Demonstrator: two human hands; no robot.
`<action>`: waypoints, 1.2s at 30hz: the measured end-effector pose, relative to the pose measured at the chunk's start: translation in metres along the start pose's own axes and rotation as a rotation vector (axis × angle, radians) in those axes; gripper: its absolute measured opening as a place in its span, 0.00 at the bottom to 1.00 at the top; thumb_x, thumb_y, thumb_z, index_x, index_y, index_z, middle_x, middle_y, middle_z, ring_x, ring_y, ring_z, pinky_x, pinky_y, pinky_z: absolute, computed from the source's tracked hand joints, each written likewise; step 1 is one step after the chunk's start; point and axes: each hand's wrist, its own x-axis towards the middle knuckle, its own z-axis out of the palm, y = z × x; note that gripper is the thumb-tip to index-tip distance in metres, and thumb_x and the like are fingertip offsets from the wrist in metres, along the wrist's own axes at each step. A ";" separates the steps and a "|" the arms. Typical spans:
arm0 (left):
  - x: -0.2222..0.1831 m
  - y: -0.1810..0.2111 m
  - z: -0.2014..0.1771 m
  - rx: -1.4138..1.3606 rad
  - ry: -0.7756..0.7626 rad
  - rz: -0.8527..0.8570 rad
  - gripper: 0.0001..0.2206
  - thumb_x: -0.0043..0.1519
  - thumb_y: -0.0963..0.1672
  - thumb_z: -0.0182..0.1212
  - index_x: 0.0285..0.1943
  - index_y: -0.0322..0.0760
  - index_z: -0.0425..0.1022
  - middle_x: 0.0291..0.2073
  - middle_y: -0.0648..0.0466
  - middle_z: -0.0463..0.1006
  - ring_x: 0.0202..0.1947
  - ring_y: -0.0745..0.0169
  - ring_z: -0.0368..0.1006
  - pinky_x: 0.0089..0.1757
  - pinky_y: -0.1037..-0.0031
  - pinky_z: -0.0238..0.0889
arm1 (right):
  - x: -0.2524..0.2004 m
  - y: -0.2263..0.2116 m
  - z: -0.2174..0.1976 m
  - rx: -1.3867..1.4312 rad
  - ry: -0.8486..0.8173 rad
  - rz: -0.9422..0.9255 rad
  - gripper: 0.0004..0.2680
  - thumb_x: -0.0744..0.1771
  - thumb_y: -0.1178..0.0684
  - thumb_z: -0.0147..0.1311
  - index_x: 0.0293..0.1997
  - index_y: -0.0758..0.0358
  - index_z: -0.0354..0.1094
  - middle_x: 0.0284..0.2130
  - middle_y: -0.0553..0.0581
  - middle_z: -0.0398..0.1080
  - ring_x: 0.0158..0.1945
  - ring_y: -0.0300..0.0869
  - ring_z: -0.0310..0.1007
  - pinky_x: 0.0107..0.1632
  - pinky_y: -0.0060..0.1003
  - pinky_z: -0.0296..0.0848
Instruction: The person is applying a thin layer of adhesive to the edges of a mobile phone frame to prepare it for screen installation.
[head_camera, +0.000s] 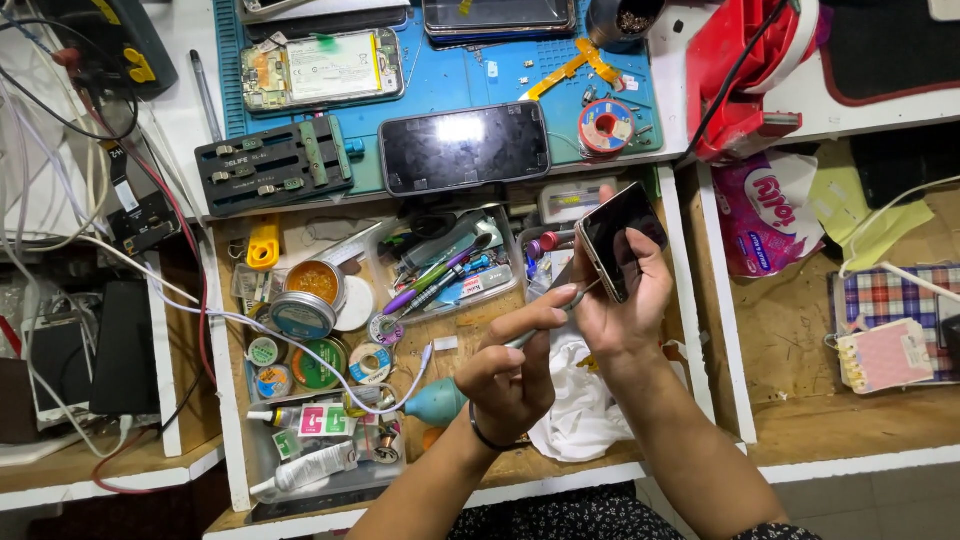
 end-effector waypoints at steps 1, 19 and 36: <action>-0.001 -0.001 0.000 0.004 0.013 -0.001 0.12 0.68 0.32 0.47 0.51 0.35 0.51 0.37 0.35 0.78 0.43 0.18 0.79 0.43 0.44 0.79 | 0.000 0.000 0.001 -0.002 -0.001 -0.005 0.16 0.67 0.58 0.44 0.63 0.67 0.65 0.65 0.59 0.66 0.54 0.54 0.77 0.56 0.53 0.79; -0.007 0.005 -0.009 -0.092 -0.147 -0.143 0.18 0.73 0.33 0.38 0.67 0.41 0.47 0.48 0.34 0.68 0.53 0.32 0.74 0.57 0.42 0.73 | -0.013 0.007 0.021 -0.063 0.008 0.028 0.23 0.66 0.56 0.47 0.72 0.61 0.59 0.40 0.65 0.76 0.38 0.53 0.80 0.43 0.45 0.84; 0.149 -0.150 -0.109 1.224 -1.307 -0.144 0.36 0.42 0.54 0.80 0.49 0.33 0.63 0.53 0.38 0.74 0.56 0.37 0.71 0.63 0.33 0.43 | -0.009 0.007 0.032 -0.192 -0.106 -0.222 0.23 0.66 0.54 0.46 0.73 0.61 0.57 0.38 0.58 0.75 0.40 0.44 0.79 0.43 0.42 0.84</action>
